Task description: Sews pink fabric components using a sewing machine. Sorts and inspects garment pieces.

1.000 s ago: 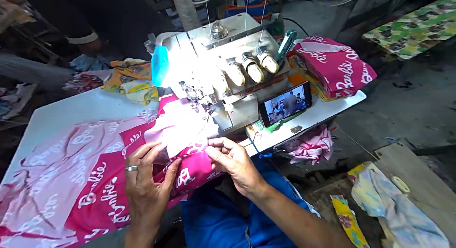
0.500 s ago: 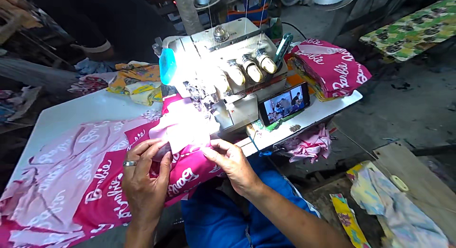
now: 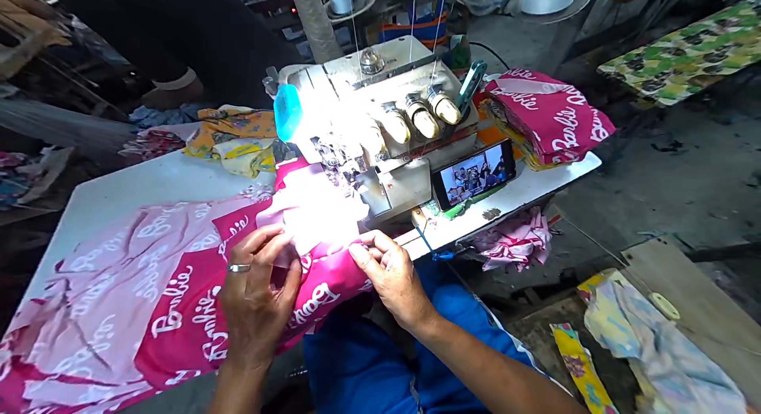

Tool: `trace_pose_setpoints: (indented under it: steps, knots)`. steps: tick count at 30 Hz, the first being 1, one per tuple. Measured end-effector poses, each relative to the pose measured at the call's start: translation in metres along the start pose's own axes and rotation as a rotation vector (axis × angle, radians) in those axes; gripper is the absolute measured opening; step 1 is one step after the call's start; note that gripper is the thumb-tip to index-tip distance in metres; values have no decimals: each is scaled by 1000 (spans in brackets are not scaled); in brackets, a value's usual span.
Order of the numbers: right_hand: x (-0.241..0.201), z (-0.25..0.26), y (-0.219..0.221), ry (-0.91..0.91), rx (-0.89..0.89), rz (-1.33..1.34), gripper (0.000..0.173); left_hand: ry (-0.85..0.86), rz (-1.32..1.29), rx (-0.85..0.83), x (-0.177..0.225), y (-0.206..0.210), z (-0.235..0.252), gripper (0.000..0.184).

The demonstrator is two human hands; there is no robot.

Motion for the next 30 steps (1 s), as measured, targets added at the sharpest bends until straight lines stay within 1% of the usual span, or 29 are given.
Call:
trace_pose_setpoints:
  steps: [2,4,7,9,11,13,14,15,17,19,21,24,26,28,30]
  knots:
    - [-2,1,-1,12,-9,-4,17,-10,-22,25,0,-1,1,24]
    - [-2,1,-2,9,-19,-23,17,-38,-55,34,-3,-4,2,22]
    - [-3,1,-3,2,-26,-35,18,-76,-123,3,-6,-12,8,28]
    - [-3,1,-2,2,-27,-22,20,-134,-200,-72,-9,-19,16,33]
    - [-3,1,-2,11,-31,-12,24,-289,-284,-165,-13,-25,27,30]
    - [-3,1,-1,7,-28,-13,25,-485,-421,-278,-14,-28,38,16]
    - [-3,1,-1,8,-28,-10,24,-553,-492,-322,-14,-28,42,10]
    - [-3,1,-1,3,-30,-6,22,-585,-537,-352,-16,-26,45,7]
    - [-3,2,-1,-6,-37,-1,20,-584,-514,-384,-15,-25,52,8]
    - [-2,2,-2,-5,-42,-10,21,-547,-405,-392,-14,-26,60,15]
    - [-2,2,-2,2,-43,-11,20,-531,-372,-388,-15,-28,67,19]
    - [-1,2,0,13,-44,-18,21,-559,-444,-384,-12,-24,77,20]
    - [-1,3,0,13,-45,-13,21,-529,-449,-427,-10,-19,81,16]
    - [-2,3,0,20,-50,-9,21,-483,-388,-501,-15,-18,81,12]
    - [-2,3,-2,20,-57,-10,20,-425,-314,-514,-24,-21,81,15]
Point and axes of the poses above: each hand's wrist, its own z-axis towards the middle knuckle, its own y-axis out of the palm, x = y × z, the point moved 3 cm from there along z, towards the middle knuckle, and after that the axes turned 4 degrees about -x, right-handed, at the moved point
